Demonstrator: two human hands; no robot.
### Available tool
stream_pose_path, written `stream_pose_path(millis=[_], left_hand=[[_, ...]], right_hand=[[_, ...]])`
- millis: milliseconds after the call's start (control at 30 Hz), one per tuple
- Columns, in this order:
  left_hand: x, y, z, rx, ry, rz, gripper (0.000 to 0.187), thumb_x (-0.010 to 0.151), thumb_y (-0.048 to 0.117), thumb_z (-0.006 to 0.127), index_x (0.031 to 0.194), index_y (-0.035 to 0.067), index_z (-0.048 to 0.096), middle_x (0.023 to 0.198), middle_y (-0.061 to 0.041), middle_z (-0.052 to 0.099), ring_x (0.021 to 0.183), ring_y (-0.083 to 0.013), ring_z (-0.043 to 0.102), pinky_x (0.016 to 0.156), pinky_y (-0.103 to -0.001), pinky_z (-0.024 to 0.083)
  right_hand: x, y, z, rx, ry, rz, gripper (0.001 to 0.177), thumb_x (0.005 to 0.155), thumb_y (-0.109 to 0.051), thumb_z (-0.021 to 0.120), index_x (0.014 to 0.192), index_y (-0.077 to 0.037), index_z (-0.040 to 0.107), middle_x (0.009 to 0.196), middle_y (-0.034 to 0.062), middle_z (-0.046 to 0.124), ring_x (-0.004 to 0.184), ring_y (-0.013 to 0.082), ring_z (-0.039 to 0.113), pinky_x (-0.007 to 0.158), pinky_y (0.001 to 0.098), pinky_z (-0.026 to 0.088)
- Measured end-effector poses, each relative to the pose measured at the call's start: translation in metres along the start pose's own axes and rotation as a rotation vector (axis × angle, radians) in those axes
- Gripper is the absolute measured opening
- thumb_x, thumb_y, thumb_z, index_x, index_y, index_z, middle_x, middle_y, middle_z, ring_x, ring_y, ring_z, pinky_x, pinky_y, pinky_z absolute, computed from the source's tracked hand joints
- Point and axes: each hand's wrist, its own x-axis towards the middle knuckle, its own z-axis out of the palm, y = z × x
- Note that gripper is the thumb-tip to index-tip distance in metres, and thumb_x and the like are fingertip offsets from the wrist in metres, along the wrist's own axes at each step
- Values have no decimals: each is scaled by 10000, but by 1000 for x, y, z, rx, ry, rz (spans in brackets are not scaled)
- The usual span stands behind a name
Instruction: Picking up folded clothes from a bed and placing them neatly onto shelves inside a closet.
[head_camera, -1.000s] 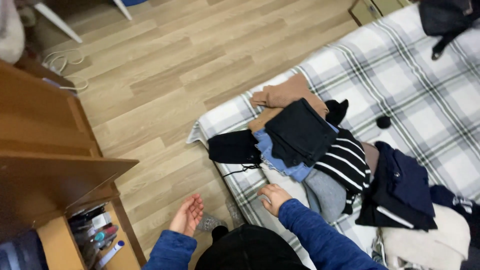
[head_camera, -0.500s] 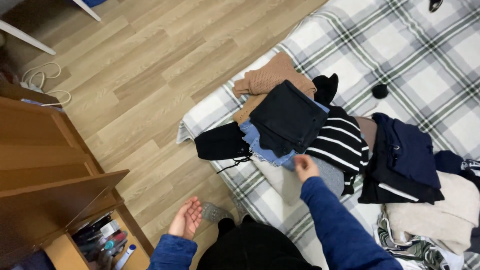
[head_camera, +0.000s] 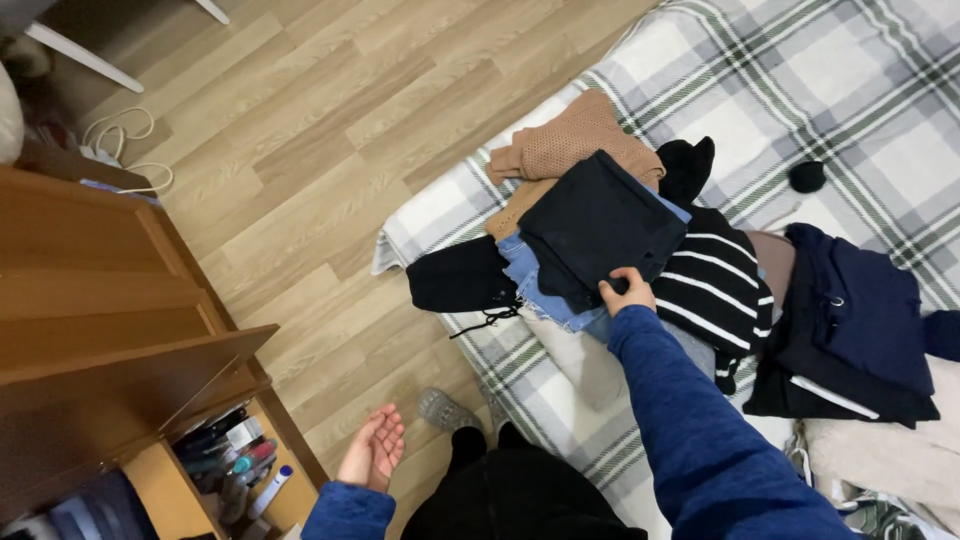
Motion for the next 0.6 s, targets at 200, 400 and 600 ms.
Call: stream_pose_path(millis=[200,400,600], left_hand=[[2,-4,-5,-22,7,13,333,1004,270,545,1284,139,670,1068,-31,707,901,-146,650,729,-270,502],[1,3,2,-17,24,-12,290,1004,264,593,1248,145,692,1029,-23,721,881,-141,666,707,-267,512],[5,3,-2,-5,11,-10,318,982,274,595,1263,149,678,1058,-33,715,897,-149,659,721,-261,505]], right_hand=[[-6,-11,-8,-74,-120,26,163,783,-347,726,789,-293,573,659,12,582,604,228,568,656,384,484],[7,19,3,73,130,52,425,732,-400,830,981,-180,566,933,77,583,819,264,607,814,392,515],[-7,-8,-3,229,123,277,753,727,-531,847,1248,-142,468,911,29,636,838,266,671,839,433,520]])
